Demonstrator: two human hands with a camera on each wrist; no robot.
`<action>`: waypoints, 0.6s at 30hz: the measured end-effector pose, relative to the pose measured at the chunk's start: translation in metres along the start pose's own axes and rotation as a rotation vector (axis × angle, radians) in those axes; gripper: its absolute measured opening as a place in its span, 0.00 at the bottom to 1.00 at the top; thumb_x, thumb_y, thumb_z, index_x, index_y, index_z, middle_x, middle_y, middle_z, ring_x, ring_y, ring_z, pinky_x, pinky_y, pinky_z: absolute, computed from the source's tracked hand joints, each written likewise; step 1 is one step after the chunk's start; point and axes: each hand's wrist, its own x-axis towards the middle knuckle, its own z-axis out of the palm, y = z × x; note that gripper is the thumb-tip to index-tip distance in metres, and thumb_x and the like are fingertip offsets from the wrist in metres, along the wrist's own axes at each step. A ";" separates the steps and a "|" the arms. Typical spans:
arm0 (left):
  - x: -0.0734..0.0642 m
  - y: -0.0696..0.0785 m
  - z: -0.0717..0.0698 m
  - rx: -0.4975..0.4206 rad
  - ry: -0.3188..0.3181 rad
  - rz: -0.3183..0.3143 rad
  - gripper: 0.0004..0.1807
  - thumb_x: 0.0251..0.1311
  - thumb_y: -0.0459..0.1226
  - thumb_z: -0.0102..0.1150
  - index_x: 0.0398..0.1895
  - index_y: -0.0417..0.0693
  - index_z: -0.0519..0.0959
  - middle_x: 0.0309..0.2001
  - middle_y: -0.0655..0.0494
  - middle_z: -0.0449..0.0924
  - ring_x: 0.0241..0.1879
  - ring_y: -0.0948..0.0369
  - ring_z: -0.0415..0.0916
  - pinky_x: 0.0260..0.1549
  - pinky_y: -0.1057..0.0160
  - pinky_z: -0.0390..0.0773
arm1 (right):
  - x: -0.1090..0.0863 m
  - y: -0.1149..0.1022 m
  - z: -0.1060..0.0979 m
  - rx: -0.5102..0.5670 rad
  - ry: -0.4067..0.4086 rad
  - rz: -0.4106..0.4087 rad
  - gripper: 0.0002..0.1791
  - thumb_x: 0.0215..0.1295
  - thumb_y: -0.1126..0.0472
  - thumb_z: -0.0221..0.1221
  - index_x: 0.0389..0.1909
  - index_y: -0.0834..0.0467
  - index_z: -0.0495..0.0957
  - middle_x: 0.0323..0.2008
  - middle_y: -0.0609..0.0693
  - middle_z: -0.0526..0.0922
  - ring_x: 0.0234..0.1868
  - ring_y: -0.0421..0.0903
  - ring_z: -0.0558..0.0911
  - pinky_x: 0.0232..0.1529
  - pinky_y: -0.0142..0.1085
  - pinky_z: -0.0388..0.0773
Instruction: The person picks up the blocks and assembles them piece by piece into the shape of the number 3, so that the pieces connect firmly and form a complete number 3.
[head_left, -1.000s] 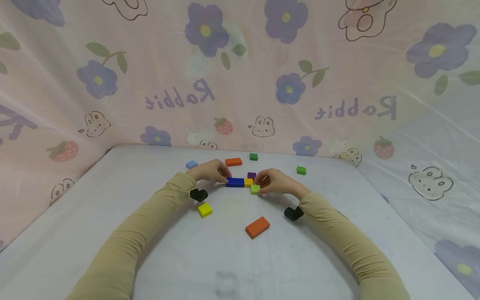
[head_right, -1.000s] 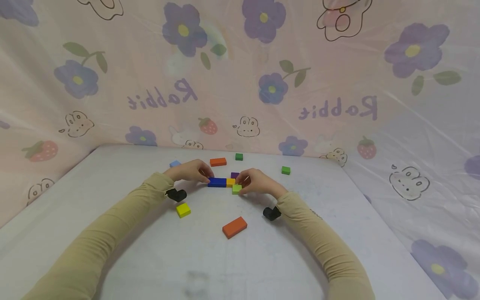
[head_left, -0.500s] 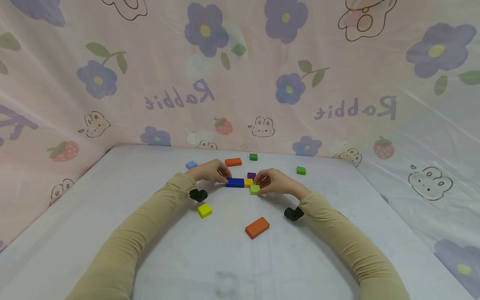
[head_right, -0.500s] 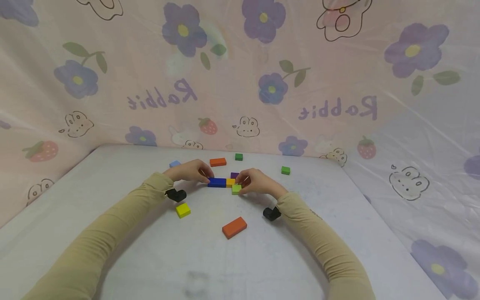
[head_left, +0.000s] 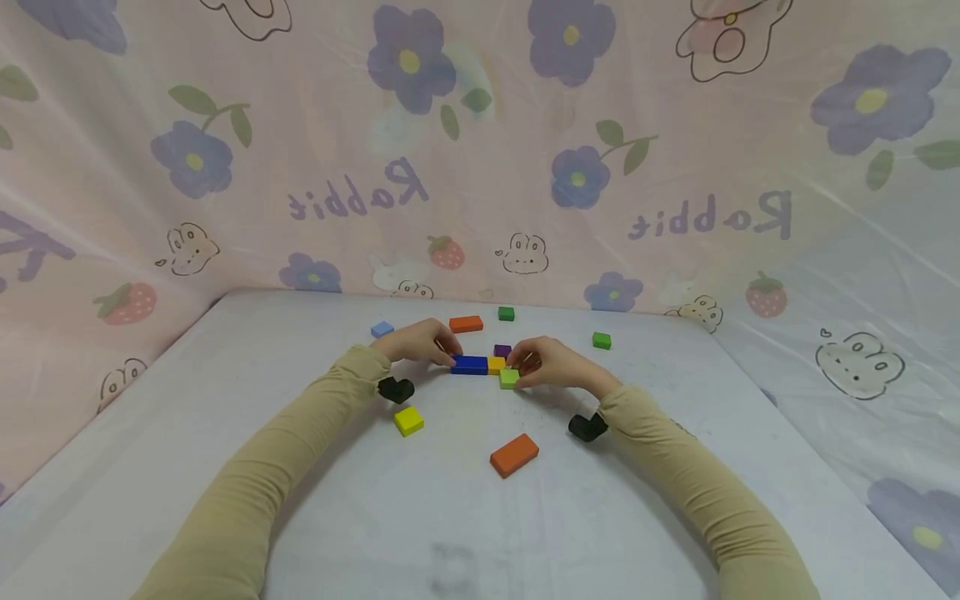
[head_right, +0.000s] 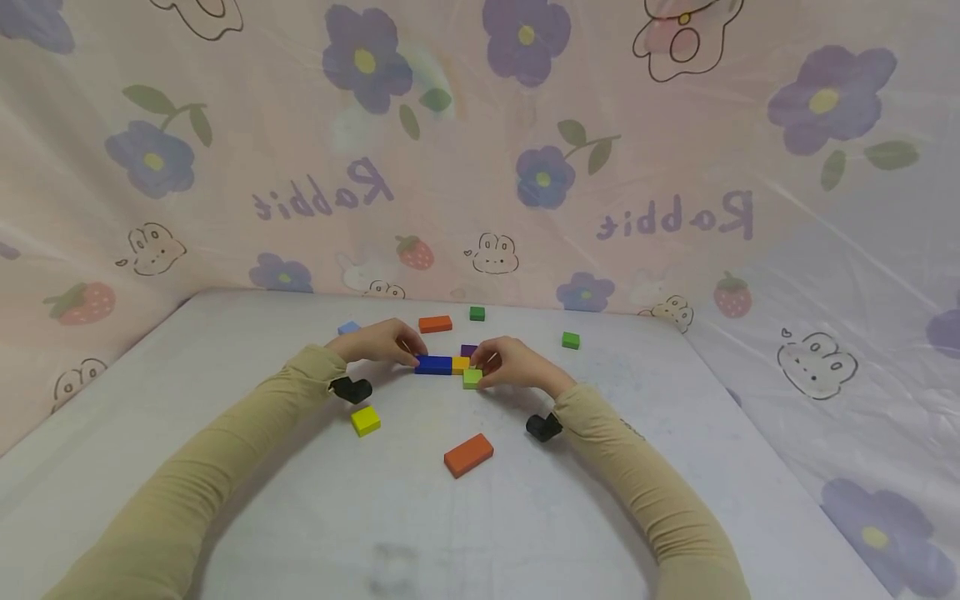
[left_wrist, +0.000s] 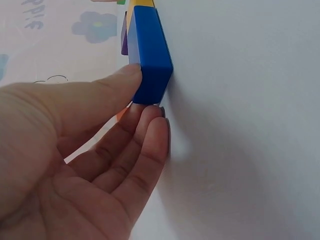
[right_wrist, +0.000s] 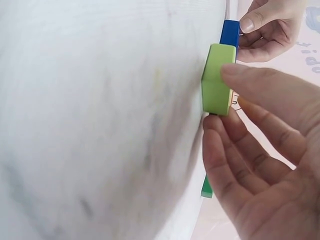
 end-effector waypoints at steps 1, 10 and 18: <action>0.000 0.000 0.000 0.001 0.001 0.002 0.14 0.59 0.34 0.64 0.48 0.43 0.81 0.41 0.54 0.80 0.42 0.56 0.75 0.44 0.63 0.76 | 0.000 0.000 0.000 0.002 0.000 0.000 0.18 0.53 0.65 0.70 0.45 0.61 0.78 0.41 0.50 0.80 0.40 0.45 0.79 0.46 0.36 0.78; -0.001 0.003 0.001 0.007 0.004 -0.022 0.13 0.59 0.34 0.64 0.48 0.43 0.81 0.41 0.54 0.80 0.41 0.56 0.74 0.45 0.63 0.76 | -0.002 0.001 -0.004 0.010 -0.007 -0.006 0.19 0.54 0.65 0.69 0.47 0.62 0.78 0.42 0.51 0.80 0.41 0.46 0.79 0.47 0.37 0.77; -0.003 0.004 0.002 0.003 0.014 -0.034 0.13 0.59 0.34 0.64 0.47 0.43 0.81 0.41 0.54 0.80 0.41 0.56 0.74 0.45 0.62 0.76 | -0.010 -0.002 -0.021 0.060 0.009 -0.039 0.21 0.57 0.67 0.66 0.52 0.67 0.75 0.48 0.61 0.79 0.48 0.54 0.79 0.51 0.42 0.76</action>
